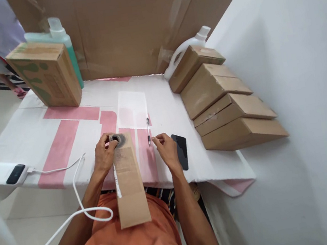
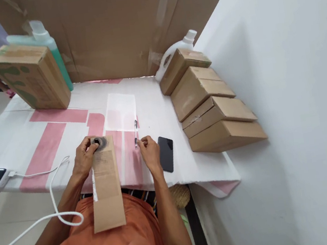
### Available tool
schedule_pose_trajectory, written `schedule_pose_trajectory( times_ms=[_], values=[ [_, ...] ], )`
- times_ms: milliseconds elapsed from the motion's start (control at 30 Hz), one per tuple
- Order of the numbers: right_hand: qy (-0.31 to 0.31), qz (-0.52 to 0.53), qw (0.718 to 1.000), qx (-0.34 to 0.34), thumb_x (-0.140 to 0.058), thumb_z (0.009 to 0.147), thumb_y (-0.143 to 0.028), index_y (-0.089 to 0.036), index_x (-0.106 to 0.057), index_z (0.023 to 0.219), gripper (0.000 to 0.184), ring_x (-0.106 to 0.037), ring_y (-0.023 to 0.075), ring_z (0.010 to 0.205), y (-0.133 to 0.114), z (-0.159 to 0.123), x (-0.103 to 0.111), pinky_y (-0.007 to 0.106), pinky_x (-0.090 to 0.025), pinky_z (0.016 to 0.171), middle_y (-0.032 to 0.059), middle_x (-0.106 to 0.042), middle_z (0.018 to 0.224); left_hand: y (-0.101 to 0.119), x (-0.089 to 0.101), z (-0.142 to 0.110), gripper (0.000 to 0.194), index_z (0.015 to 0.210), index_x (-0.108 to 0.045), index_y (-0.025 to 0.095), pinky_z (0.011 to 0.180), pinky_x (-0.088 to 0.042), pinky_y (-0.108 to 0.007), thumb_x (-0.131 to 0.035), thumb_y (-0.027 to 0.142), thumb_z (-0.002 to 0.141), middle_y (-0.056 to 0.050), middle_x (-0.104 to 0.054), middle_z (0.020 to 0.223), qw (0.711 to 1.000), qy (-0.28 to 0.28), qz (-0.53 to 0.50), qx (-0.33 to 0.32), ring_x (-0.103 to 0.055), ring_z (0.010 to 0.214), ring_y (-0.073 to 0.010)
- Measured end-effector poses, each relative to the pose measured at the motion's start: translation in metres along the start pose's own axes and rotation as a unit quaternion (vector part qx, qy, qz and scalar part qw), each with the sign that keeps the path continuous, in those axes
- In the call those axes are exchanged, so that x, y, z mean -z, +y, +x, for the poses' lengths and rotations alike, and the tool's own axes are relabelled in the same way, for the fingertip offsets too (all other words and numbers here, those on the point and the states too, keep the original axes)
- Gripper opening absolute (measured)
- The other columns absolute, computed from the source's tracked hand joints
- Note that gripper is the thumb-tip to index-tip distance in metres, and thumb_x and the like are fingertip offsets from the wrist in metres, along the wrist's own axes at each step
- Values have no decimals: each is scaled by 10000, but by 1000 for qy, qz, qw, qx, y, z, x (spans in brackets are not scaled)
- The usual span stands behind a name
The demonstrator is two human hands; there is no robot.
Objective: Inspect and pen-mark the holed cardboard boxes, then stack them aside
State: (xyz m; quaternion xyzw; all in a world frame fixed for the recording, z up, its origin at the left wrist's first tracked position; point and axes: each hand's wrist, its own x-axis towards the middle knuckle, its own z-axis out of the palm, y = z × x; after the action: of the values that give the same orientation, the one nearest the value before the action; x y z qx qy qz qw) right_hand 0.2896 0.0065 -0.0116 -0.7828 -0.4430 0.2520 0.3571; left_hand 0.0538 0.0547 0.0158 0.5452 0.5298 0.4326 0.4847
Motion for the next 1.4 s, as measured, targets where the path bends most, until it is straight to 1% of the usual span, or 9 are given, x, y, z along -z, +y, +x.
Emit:
schedule_pose_trajectory(
  times_ms=[167,333,467,567,667,733,833,1000,1400],
  values=[
    [-2,-58,998,-38,-796,784,-414,-242,-602,734,264,-675,277,844,6,30,-5,363,-463,769,64,-712,764,3,-13,-5,208,962,-666,214,976,-524,-391,-572,356,843,-51,-747,1047,1000,-21,19,-1,-689,1053,-240],
    [-33,6,999,-42,-744,741,-260,-247,-546,569,263,-600,199,632,5,43,-15,312,-432,661,-1,-606,530,1,-10,-16,520,1314,-595,206,1143,-465,-488,-669,463,868,-129,-674,1371,991,-104,13,-81,-633,1285,-297],
    [-11,122,992,-38,-646,823,-421,-252,-531,707,235,-579,160,515,0,32,5,278,-420,526,-23,-625,575,-3,-5,-21,716,1489,-477,223,1208,-411,-520,-707,455,852,-155,-553,1536,977,-165,16,-135,-568,1389,-324],
    [46,304,951,26,-638,883,-516,-261,-514,854,285,-647,148,545,-21,7,22,257,-469,522,-34,-677,693,-5,-5,-22,748,1499,-450,227,1225,-395,-529,-716,469,844,-160,-531,1540,974,-173,23,-143,-542,1413,-332],
    [16,426,898,107,-747,898,-464,-258,-595,935,258,-688,151,566,-49,-28,24,250,-496,506,-18,-732,751,-4,-5,-24,729,1486,-447,223,1220,-405,-527,-714,446,845,-164,-535,1519,974,-163,37,-153,-532,1418,-333],
    [-28,419,898,132,-767,923,-436,-254,-653,952,217,-697,153,584,-63,-48,16,246,-505,489,-6,-748,769,-2,-5,-26,713,1481,-446,221,1217,-411,-527,-709,416,847,-163,-541,1504,972,-153,48,-170,-531,1417,-332],
    [-42,403,901,152,-784,942,-402,-247,-711,951,171,-650,129,534,-70,-65,4,240,-502,466,-15,-735,748,3,-4,-32,711,1477,-447,221,1214,-418,-527,-717,381,838,-159,-549,1486,968,-133,63,-205,-537,1404,-332],
    [-60,365,914,164,-812,924,-384,-240,-768,943,152,-541,95,459,-73,-67,9,230,-464,416,-27,-702,719,16,-6,-41,697,1450,-458,234,1198,-445,-515,-722,328,811,-150,-571,1454,962,-103,85,-237,-550,1376,-337],
    [-82,315,929,176,-815,893,-320,-214,-774,906,114,-581,92,520,-83,-70,20,190,-457,439,-25,-690,728,25,-5,-44,686,1428,-461,224,1182,-427,-539,-721,274,795,-142,-569,1431,961,-108,98,-236,-538,1348,-341]
  ],
)
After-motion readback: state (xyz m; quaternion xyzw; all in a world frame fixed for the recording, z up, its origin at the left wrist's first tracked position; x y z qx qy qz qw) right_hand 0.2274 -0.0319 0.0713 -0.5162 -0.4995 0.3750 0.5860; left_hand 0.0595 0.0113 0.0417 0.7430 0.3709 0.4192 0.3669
